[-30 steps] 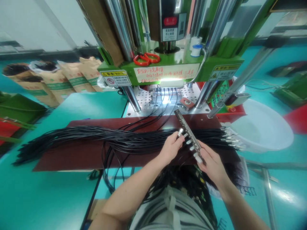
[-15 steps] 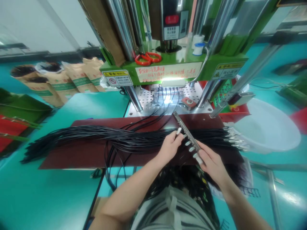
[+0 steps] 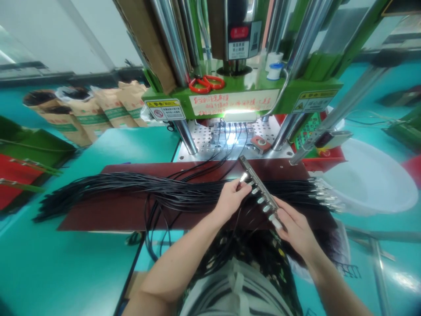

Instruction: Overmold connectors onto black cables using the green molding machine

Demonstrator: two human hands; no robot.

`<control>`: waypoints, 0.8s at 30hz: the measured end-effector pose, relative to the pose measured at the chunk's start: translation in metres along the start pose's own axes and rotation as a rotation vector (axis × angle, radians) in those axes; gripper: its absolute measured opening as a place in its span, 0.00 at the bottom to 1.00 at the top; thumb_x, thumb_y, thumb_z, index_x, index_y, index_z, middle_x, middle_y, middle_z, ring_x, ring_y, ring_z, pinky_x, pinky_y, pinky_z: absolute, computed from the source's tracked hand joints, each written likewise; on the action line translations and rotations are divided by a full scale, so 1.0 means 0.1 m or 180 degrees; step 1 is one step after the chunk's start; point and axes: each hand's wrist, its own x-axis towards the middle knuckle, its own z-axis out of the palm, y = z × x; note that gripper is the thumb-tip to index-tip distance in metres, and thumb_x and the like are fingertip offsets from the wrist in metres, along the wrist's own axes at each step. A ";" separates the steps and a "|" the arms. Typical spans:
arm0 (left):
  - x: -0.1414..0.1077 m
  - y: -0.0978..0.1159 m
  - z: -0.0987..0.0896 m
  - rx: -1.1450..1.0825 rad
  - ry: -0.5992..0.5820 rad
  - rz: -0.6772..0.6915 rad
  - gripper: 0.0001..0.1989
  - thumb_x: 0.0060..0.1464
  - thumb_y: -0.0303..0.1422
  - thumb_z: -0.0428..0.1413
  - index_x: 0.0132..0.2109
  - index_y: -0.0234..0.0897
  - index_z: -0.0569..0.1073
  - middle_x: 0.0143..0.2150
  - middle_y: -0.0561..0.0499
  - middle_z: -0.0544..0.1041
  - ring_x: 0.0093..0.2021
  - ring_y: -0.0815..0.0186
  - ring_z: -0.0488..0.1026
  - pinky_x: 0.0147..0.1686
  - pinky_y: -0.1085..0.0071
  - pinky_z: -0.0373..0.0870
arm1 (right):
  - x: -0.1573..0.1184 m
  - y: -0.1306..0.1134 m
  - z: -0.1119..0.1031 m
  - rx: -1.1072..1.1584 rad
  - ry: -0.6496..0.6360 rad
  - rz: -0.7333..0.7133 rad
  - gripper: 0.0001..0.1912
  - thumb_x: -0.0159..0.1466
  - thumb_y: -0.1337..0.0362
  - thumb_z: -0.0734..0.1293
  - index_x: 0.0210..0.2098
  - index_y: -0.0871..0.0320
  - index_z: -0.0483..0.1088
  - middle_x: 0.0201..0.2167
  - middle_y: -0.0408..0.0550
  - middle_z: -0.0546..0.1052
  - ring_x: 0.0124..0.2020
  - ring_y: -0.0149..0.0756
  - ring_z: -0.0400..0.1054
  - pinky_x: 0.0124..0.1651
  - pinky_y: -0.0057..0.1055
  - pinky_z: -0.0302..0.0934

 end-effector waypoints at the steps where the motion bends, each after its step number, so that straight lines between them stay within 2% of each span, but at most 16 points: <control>1: 0.00 0.01 -0.01 -0.0077 -0.0006 -0.0059 0.15 0.46 0.41 0.55 0.24 0.35 0.60 0.17 0.61 0.52 0.19 0.77 0.48 0.21 0.77 0.46 | 0.00 0.01 -0.01 -0.0024 -0.0022 -0.0004 0.27 0.53 0.48 0.68 0.49 0.50 0.68 0.23 0.43 0.66 0.18 0.22 0.50 0.17 0.20 0.43; 7: 0.01 0.04 -0.03 -0.0249 -0.0073 -0.0172 0.16 0.45 0.40 0.56 0.23 0.35 0.59 0.16 0.62 0.51 0.17 0.79 0.46 0.20 0.78 0.44 | 0.01 0.02 -0.03 -0.0196 -0.0077 0.0013 0.28 0.55 0.47 0.66 0.51 0.50 0.67 0.22 0.42 0.65 0.17 0.22 0.49 0.17 0.20 0.44; 12: 0.04 -0.01 -0.03 -0.0014 -0.0034 -0.0051 0.14 0.47 0.39 0.54 0.23 0.35 0.60 0.16 0.61 0.53 0.17 0.78 0.48 0.20 0.77 0.47 | 0.01 0.02 -0.02 -0.0622 -0.0180 -0.0225 0.27 0.56 0.48 0.65 0.52 0.51 0.66 0.21 0.41 0.64 0.17 0.23 0.50 0.17 0.21 0.47; 18: 0.05 0.06 -0.13 0.0585 -0.0150 0.0482 0.17 0.56 0.43 0.43 0.29 0.35 0.65 0.20 0.57 0.60 0.20 0.74 0.55 0.22 0.76 0.52 | 0.02 0.03 -0.03 -0.0084 -0.0035 -0.0040 0.25 0.55 0.48 0.66 0.50 0.50 0.67 0.23 0.42 0.66 0.17 0.21 0.48 0.17 0.19 0.42; 24: 0.07 0.02 -0.16 0.0682 -0.0193 0.0586 0.17 0.58 0.44 0.39 0.27 0.37 0.59 0.20 0.58 0.57 0.21 0.73 0.56 0.24 0.75 0.54 | 0.03 0.04 -0.04 0.0115 -0.0015 -0.0007 0.25 0.54 0.49 0.68 0.50 0.50 0.68 0.23 0.43 0.66 0.17 0.21 0.49 0.17 0.19 0.41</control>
